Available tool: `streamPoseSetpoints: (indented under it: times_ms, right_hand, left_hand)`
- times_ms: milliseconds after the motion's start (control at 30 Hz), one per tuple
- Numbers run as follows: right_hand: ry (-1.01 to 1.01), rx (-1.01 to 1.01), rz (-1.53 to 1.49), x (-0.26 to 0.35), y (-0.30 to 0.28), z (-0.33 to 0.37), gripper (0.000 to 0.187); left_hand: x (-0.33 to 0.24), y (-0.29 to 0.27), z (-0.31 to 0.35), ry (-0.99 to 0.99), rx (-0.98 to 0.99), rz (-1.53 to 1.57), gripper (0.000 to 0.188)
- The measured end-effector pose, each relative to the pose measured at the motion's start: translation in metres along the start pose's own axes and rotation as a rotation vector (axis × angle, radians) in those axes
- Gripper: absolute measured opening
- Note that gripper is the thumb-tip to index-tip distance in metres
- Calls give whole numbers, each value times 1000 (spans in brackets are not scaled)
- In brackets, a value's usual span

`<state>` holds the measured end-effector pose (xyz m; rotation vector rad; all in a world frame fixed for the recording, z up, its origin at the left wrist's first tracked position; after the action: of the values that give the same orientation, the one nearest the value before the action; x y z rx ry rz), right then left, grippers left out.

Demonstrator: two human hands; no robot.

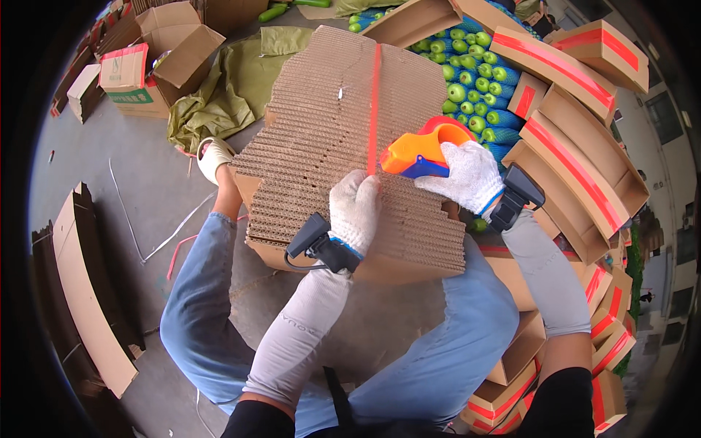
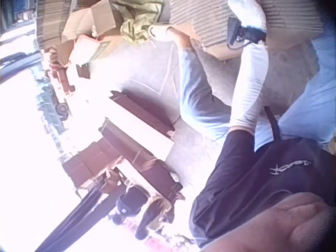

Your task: The person is assembling cardboard boxes and sealing them using a hand-held tape dispenser.

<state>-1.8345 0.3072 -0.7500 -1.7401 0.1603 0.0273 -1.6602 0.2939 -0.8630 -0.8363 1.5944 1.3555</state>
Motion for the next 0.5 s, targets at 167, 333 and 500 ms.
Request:
streamPoseSetpoints:
  times_ms: [167,333,500]
  right_hand:
    - [-126,-17,48,18,6,-3,64]
    - [-1,39,-5,12,23,-5,63]
    - [37,39,-55,18,46,-1,60]
  left_hand:
    - [-1,-3,0,-46,-18,-5,22]
    - [-4,0,-1,18,-10,-23,23]
    - [-1,-3,0,-20,-68,72,22]
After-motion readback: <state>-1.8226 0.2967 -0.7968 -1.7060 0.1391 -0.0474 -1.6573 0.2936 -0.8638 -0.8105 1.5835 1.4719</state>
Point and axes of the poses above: each hand's wrist, its own z-axis away from the middle knuckle, its own y-axis out of the palm, x = y × z, the point moved 6 cm from there along -z, towards the middle knuckle, and after that the axes turned 12 degrees about y, right-handed, at the moved point
